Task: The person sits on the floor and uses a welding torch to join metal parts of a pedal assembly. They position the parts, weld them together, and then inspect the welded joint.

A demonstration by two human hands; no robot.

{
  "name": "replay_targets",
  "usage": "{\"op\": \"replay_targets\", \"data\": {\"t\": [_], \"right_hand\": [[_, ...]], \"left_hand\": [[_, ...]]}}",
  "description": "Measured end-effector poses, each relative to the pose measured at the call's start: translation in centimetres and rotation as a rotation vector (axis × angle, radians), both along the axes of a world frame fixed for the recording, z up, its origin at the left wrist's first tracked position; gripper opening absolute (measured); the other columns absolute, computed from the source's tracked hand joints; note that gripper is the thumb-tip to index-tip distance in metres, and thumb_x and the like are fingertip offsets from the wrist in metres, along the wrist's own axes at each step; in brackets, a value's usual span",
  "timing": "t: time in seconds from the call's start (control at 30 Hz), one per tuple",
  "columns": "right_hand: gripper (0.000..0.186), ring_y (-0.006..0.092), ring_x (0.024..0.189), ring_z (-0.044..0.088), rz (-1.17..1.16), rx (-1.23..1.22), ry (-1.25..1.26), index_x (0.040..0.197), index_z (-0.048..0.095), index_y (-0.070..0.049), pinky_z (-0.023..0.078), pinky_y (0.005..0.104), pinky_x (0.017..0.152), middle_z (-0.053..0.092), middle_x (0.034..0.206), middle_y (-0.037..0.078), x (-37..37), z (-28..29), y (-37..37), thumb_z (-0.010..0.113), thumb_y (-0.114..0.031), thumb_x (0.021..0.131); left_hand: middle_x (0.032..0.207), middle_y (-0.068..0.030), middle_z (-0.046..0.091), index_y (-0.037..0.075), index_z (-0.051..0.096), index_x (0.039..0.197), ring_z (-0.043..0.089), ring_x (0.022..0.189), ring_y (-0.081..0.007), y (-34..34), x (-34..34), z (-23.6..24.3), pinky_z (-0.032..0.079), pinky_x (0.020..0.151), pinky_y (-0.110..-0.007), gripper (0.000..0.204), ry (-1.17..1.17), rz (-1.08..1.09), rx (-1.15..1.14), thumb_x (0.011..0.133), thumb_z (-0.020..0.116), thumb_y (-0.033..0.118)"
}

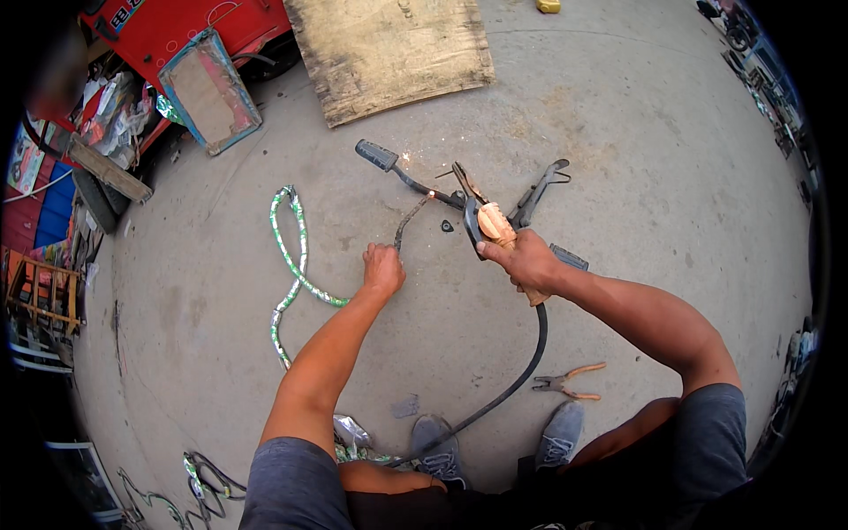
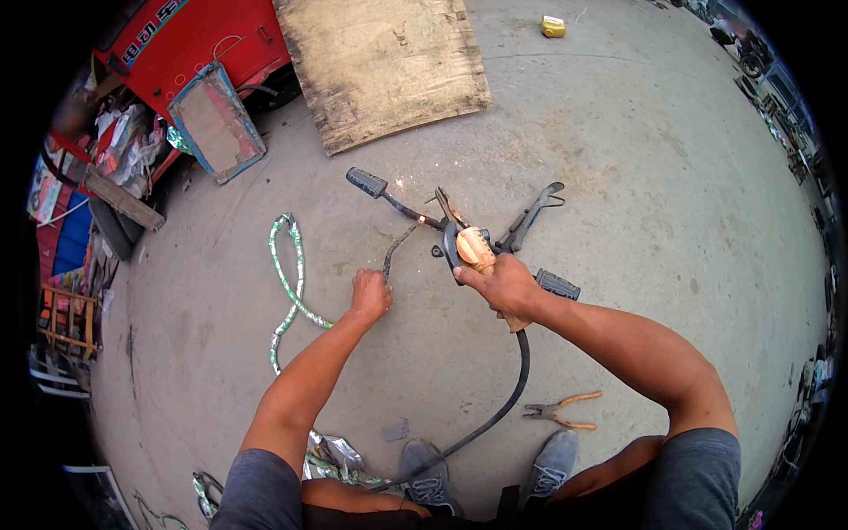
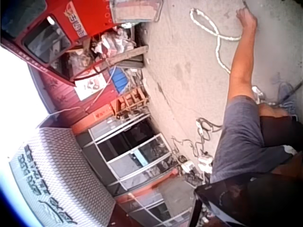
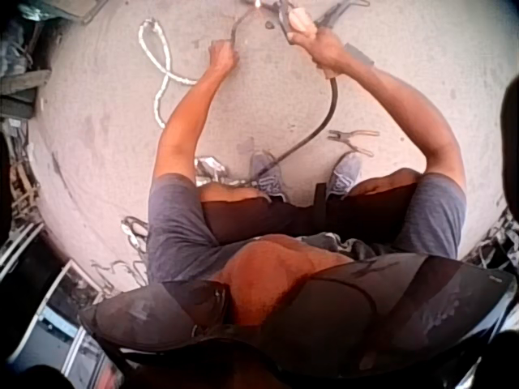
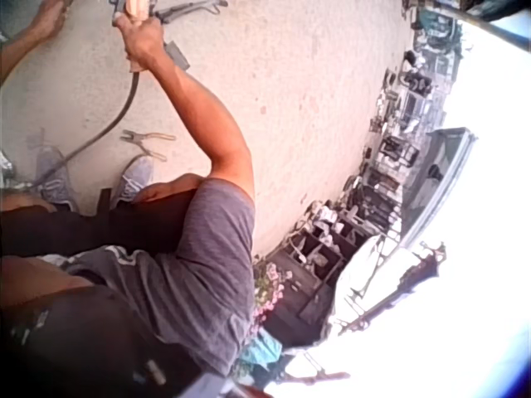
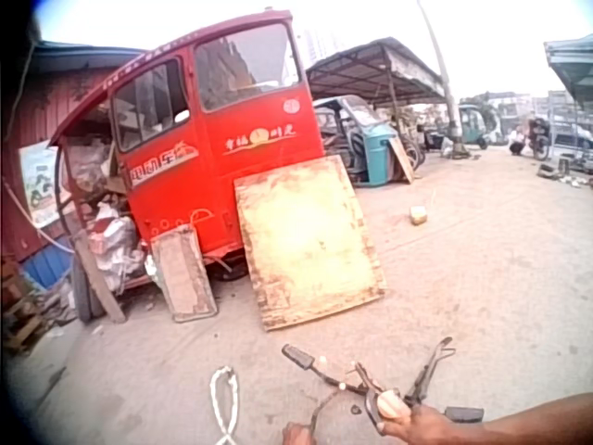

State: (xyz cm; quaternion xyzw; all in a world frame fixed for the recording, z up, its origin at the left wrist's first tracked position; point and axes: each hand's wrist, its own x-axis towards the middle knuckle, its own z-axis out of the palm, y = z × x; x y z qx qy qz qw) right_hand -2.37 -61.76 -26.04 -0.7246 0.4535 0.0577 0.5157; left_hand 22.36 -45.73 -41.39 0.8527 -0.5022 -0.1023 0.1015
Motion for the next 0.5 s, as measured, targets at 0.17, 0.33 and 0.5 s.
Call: {"op": "replay_targets", "data": {"t": [0.17,0.33,0.5], "right_hand": [[0.060,0.0174,0.042,0.056,0.017,-0.015,0.010,0.058,0.052,-0.006,0.047,0.0333,0.043,0.053,0.050,0.008,-0.41,-0.19,0.20,0.067,-0.060,0.082],[0.061,0.0176,0.042,0.057,0.016,-0.018,0.005,0.058,0.052,-0.007,0.048,0.0332,0.043,0.054,0.051,0.008,-0.55,-0.13,0.25,0.067,-0.060,0.082],[0.061,0.0172,0.043,0.057,0.014,-0.014,0.016,0.059,0.052,-0.007,0.048,0.0331,0.043,0.054,0.051,0.008,-0.66,-0.01,0.23,0.066,-0.061,0.082]], "left_hand": [[0.100,-0.0221,0.063,-0.004,0.066,0.090,0.053,0.104,-0.0383,0.00,-0.05,0.20,0.042,0.092,-0.048,0.021,-0.010,0.006,-0.001,0.077,0.071,0.013],[0.100,-0.0218,0.064,-0.004,0.067,0.090,0.053,0.104,-0.0379,-0.04,-0.04,0.25,0.042,0.092,-0.047,0.022,-0.013,0.011,-0.002,0.076,0.072,0.012],[0.099,-0.0215,0.064,-0.004,0.067,0.091,0.054,0.104,-0.0378,-0.13,-0.05,0.35,0.042,0.092,-0.047,0.022,-0.006,0.015,0.013,0.076,0.072,0.013]]}}
